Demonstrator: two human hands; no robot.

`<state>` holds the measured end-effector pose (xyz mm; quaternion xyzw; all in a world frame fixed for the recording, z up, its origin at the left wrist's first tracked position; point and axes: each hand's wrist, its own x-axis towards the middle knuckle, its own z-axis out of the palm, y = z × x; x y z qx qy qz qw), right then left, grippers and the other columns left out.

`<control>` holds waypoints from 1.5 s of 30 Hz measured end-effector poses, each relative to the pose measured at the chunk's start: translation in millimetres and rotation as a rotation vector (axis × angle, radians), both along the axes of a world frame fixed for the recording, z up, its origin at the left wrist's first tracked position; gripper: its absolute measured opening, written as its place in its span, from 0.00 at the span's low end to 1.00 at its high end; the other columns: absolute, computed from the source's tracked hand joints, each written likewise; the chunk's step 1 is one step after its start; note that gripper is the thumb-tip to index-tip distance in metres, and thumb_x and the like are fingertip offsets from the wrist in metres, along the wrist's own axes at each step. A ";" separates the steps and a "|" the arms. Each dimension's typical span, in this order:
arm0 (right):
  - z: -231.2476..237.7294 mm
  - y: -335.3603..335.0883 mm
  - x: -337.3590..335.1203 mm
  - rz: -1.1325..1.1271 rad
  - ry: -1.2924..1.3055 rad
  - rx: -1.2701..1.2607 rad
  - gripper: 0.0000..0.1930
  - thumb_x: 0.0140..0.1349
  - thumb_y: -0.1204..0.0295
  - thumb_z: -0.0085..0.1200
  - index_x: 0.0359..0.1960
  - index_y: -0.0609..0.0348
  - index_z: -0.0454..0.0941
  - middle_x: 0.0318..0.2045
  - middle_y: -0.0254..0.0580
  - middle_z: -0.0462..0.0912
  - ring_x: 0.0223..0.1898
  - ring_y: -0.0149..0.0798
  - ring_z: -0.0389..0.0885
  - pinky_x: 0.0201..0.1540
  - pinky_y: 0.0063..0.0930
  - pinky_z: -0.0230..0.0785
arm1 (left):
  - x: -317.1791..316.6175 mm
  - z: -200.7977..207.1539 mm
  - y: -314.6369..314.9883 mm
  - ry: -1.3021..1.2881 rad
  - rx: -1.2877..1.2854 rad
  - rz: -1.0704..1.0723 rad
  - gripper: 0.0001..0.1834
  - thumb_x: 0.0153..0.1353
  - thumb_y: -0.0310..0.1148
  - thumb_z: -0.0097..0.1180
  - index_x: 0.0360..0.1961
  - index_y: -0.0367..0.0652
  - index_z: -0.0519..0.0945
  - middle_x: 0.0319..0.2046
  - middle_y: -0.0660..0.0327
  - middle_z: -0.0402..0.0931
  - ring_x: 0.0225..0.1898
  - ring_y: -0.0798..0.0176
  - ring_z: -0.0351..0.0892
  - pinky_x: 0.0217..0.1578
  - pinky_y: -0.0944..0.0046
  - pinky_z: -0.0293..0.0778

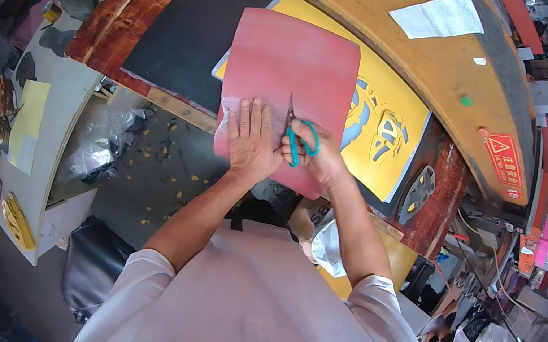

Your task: The person aligns a yellow stencil on a red sheet and uses a press to cut out decorative characters. They remove the cutouts, trim the red sheet with scissors, and repeat the process to produce multiple identical pieces.

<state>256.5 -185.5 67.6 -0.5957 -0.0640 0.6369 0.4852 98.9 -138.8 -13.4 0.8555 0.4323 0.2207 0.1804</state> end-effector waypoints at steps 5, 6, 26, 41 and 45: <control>-19.5 2.2 -17.4 -0.129 -0.040 0.027 0.16 0.66 0.64 0.70 0.46 0.64 0.82 0.32 0.41 0.84 0.29 0.34 0.84 0.33 0.29 0.80 | 3.7 -12.0 -2.0 0.122 0.094 0.010 0.45 0.61 0.47 0.52 0.73 0.25 0.64 0.78 0.37 0.53 0.81 0.31 0.44 0.75 0.26 0.36; -20.6 3.7 -17.9 -0.139 -0.060 0.029 0.16 0.66 0.64 0.70 0.46 0.64 0.82 0.32 0.41 0.84 0.28 0.35 0.84 0.33 0.29 0.81 | 4.0 -12.7 -2.2 0.146 0.107 0.012 0.44 0.62 0.47 0.52 0.73 0.25 0.64 0.78 0.37 0.53 0.81 0.32 0.44 0.75 0.27 0.36; -24.0 37.7 -11.2 -0.208 -0.172 0.042 0.13 0.65 0.70 0.70 0.44 0.67 0.83 0.30 0.41 0.83 0.29 0.35 0.83 0.32 0.31 0.79 | -2.2 -11.7 1.1 0.118 0.030 -0.066 0.49 0.55 0.48 0.60 0.72 0.25 0.65 0.79 0.37 0.48 0.82 0.30 0.39 0.75 0.25 0.34; -15.5 65.4 -7.5 -0.314 0.003 0.139 0.11 0.64 0.69 0.70 0.38 0.63 0.82 0.26 0.40 0.80 0.25 0.36 0.79 0.28 0.31 0.75 | -3.5 -11.1 2.6 0.092 -0.019 -0.088 0.50 0.55 0.47 0.60 0.73 0.24 0.64 0.79 0.35 0.48 0.81 0.28 0.38 0.75 0.24 0.33; -17.1 84.7 1.1 -0.327 0.052 0.175 0.11 0.64 0.69 0.69 0.36 0.63 0.81 0.25 0.43 0.79 0.24 0.39 0.80 0.27 0.33 0.75 | -3.8 -13.0 2.5 0.060 0.014 -0.096 0.48 0.55 0.46 0.60 0.71 0.22 0.65 0.78 0.33 0.48 0.81 0.26 0.39 0.74 0.23 0.36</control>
